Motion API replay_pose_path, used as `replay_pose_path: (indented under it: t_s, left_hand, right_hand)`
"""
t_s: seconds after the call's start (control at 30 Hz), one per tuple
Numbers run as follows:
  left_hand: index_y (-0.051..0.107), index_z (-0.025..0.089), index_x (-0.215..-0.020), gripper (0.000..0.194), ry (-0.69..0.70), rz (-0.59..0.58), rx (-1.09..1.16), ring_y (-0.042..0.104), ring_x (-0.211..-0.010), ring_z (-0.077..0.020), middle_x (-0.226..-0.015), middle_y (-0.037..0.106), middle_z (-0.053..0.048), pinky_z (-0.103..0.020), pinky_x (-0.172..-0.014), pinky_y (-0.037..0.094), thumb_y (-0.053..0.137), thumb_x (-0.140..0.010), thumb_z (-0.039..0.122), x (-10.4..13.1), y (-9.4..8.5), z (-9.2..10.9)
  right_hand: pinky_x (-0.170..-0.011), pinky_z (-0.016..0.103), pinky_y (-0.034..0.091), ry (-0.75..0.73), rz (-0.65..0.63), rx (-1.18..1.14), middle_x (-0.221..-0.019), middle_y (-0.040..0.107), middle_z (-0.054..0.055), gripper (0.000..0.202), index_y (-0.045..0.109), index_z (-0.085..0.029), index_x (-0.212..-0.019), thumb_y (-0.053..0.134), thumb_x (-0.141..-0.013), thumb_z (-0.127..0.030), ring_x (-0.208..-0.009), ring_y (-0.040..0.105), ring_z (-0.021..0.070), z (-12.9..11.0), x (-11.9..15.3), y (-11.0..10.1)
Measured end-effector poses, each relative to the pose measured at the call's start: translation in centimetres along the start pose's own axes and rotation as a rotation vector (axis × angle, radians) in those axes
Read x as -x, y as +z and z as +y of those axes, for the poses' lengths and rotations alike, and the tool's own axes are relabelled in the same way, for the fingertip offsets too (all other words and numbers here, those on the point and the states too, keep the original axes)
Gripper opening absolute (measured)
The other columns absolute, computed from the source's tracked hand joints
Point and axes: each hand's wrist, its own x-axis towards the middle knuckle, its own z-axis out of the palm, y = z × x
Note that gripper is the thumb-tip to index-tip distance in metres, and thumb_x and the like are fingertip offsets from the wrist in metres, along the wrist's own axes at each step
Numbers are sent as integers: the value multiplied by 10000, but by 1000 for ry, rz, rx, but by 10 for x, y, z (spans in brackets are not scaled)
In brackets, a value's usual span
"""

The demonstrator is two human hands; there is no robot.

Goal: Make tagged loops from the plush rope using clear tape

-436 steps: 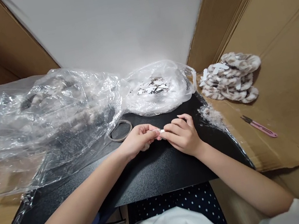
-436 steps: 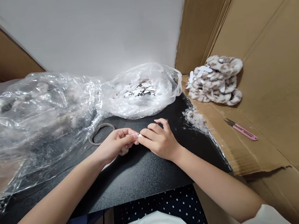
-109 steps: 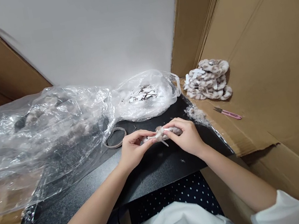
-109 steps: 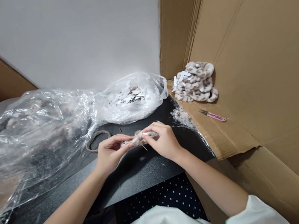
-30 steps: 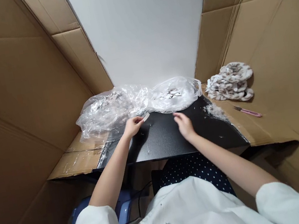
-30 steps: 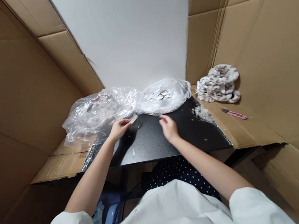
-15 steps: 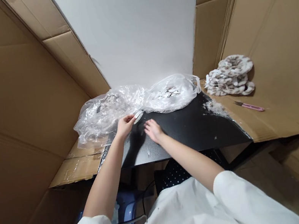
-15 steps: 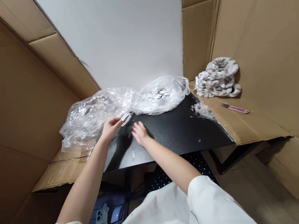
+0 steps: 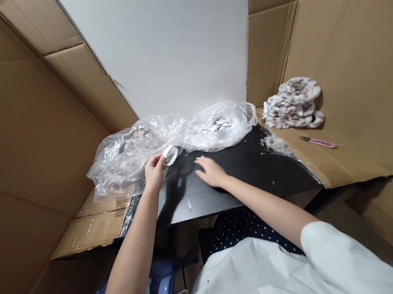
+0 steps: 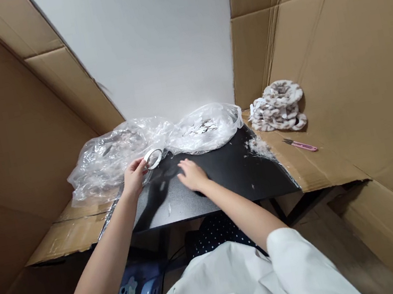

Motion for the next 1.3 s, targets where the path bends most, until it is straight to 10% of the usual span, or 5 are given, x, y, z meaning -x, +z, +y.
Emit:
replay_pose_path:
  t_s: [0.2, 0.7, 0.97, 1.3]
  left_hand:
    - [647, 152, -860, 449, 67, 25, -40, 580, -705, -169, -735, 633, -31, -276, -658, 449, 647, -648, 548, 5, -4, 4]
    - [644, 149, -870, 406, 157, 4, -140, 631, -747, -196, -791, 677, -63, -301, -695, 493, 598, -722, 524, -1, -7, 0]
    - [667, 140, -891, 388, 157, 3, -174, 591, -692, -171, -789, 677, -50, -272, -646, 457, 596, -716, 479, 2, 0, -7]
    - [659, 136, -893, 342, 178, 66, -102, 573, -674, -152, -755, 647, -34, -261, -649, 450, 569, -724, 419, -7, 9, -5]
  right_hand:
    - [-1194, 453, 76, -11, -225, 230, -1560, 211, 221, 690, 348, 21, -1433, 493, -892, -382, -1479, 111, 285, -43, -61, 61]
    - [-1182, 476, -46, 147, -261, 370, -1579, 59, 219, 721, 182, 73, -1475, 339, -933, -376, -1486, -4, 284, -56, -109, 89]
    - [-1199, 411, 45, 119, -286, 399, -1593, 92, 166, 764, 186, 20, -1495, 346, -934, -474, -1488, 57, 249, -26, -55, 41]
    - [-1197, 484, 102, 152, -283, 610, -1584, 163, 137, 770, 224, -86, -1513, 271, -923, -578, -1478, 129, 262, 75, 61, -114]
